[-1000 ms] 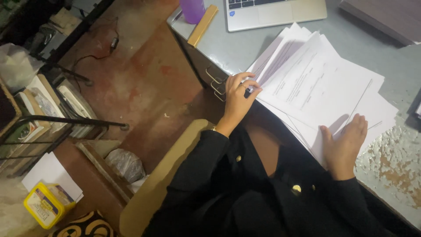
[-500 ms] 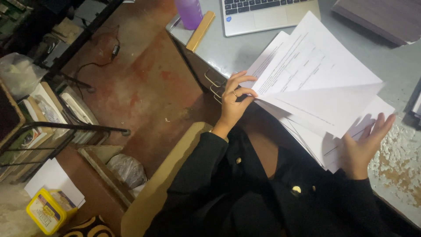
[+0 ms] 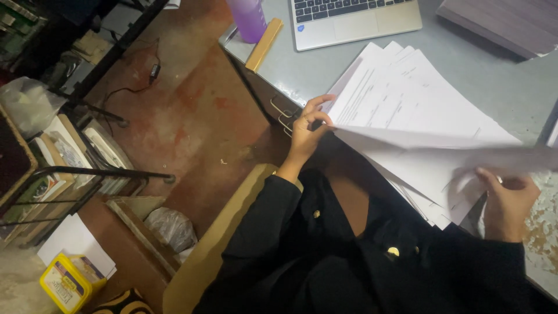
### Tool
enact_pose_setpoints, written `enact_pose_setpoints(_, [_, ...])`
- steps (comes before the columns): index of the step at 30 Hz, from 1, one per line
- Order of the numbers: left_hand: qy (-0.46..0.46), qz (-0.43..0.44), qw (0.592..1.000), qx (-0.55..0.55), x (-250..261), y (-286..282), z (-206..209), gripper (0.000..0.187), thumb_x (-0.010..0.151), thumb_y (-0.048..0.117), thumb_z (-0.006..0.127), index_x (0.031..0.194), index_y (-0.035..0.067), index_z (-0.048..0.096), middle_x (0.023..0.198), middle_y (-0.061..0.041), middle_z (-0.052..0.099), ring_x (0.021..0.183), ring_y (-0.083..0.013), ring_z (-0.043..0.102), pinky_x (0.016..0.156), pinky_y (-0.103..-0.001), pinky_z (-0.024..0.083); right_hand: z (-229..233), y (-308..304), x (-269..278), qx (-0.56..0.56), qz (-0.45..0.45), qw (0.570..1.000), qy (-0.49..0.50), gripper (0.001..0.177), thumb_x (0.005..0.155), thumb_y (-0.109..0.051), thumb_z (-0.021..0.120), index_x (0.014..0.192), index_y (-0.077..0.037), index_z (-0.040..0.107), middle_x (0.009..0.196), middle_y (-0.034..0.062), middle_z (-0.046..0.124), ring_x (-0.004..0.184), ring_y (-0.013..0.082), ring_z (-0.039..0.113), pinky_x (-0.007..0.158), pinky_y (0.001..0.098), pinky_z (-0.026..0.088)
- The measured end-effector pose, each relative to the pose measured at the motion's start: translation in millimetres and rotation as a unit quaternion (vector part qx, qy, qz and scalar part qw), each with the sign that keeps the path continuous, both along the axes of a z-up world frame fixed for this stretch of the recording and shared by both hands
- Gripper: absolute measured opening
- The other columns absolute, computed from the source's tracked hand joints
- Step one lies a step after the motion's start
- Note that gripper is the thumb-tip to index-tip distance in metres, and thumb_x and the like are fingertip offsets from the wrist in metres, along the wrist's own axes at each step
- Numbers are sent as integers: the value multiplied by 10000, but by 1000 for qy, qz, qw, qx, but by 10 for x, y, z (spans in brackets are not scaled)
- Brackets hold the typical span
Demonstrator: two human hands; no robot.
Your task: Sorting and organizing stacks of printed documents on a desk
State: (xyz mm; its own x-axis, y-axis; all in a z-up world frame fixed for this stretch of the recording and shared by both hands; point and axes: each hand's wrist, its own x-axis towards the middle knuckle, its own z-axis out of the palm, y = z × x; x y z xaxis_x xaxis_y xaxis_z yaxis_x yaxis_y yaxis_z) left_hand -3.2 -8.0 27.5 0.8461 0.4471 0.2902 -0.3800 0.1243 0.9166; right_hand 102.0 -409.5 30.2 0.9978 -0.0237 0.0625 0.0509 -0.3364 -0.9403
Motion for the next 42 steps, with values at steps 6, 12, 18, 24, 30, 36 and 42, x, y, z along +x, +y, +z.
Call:
enact_pose_setpoints(6, [-8, 61, 943, 326, -52, 36, 158, 246, 818, 241, 845, 795, 182, 607, 1250, 75, 709, 1397, -297, 546, 1302, -604, 204, 230, -83, -263, 18, 72, 996, -53, 668, 913, -38, 759, 1508, 22, 462, 1357, 176, 575, 1237, 263, 568, 953, 413, 558])
enact_pose_setpoints(12, [33, -57, 921, 384, -111, -35, 207, 799, 933, 793, 295, 1076, 114, 690, 846, 0, 758, 1082, -220, 732, 1313, -587, 28, -204, -691, -269, 25, 137, 978, -152, 327, 906, 284, 418, 1127, 74, 536, 1127, 299, 659, 1061, 391, 702, 840, 384, 572])
enact_pose_setpoints(18, [-72, -72, 881, 463, 52, -81, -156, 340, 1085, 384, 480, 1089, 213, 774, 946, -34, 682, 889, -162, 674, 1272, -613, 220, 330, -686, -384, 155, 236, 959, -39, 425, 989, -391, 558, 1047, 30, 555, 1279, 391, 625, 1174, 415, 695, 1097, 478, 559])
enact_pose_setpoints(24, [-62, 9, 900, 431, 278, -221, 81, 258, 974, -64, 621, 1053, 115, 789, 867, -31, 619, 839, -210, 615, 1217, -575, 404, 694, -676, 93, -19, 268, 963, 17, 482, 864, -207, 588, 1273, 42, 639, 1249, 190, 726, 1053, 257, 710, 836, 314, 519])
enact_pose_setpoints(30, [-109, 45, 883, 455, 410, -197, 236, 445, 963, -244, 503, 1042, 93, 782, 948, -62, 623, 867, -219, 633, 1183, -557, 449, 213, -1104, 585, -10, 546, 828, -129, 502, 962, -339, 495, 1353, -36, 579, 1532, 199, 560, 1579, 385, 416, 1336, 541, 282])
enact_pose_setpoints(36, [-94, -21, 891, 443, 426, -108, -156, 123, 975, 66, 660, 970, 91, 780, 1043, -71, 773, 979, -235, 739, 1148, -532, 458, 344, -494, -190, -127, 268, 948, -117, 420, 781, -7, 793, 1193, 12, 712, 1176, 179, 747, 1104, 268, 725, 1076, 361, 574])
enact_pose_setpoints(42, [-71, -28, 893, 443, 413, -106, -208, 180, 1004, 94, 616, 954, 131, 784, 1044, -39, 780, 999, -228, 735, 1129, -536, 448, 204, -355, -60, -317, 266, 863, -289, 429, 921, -91, 775, 1346, -119, 724, 1362, 78, 738, 1173, 328, 628, 1074, 445, 483])
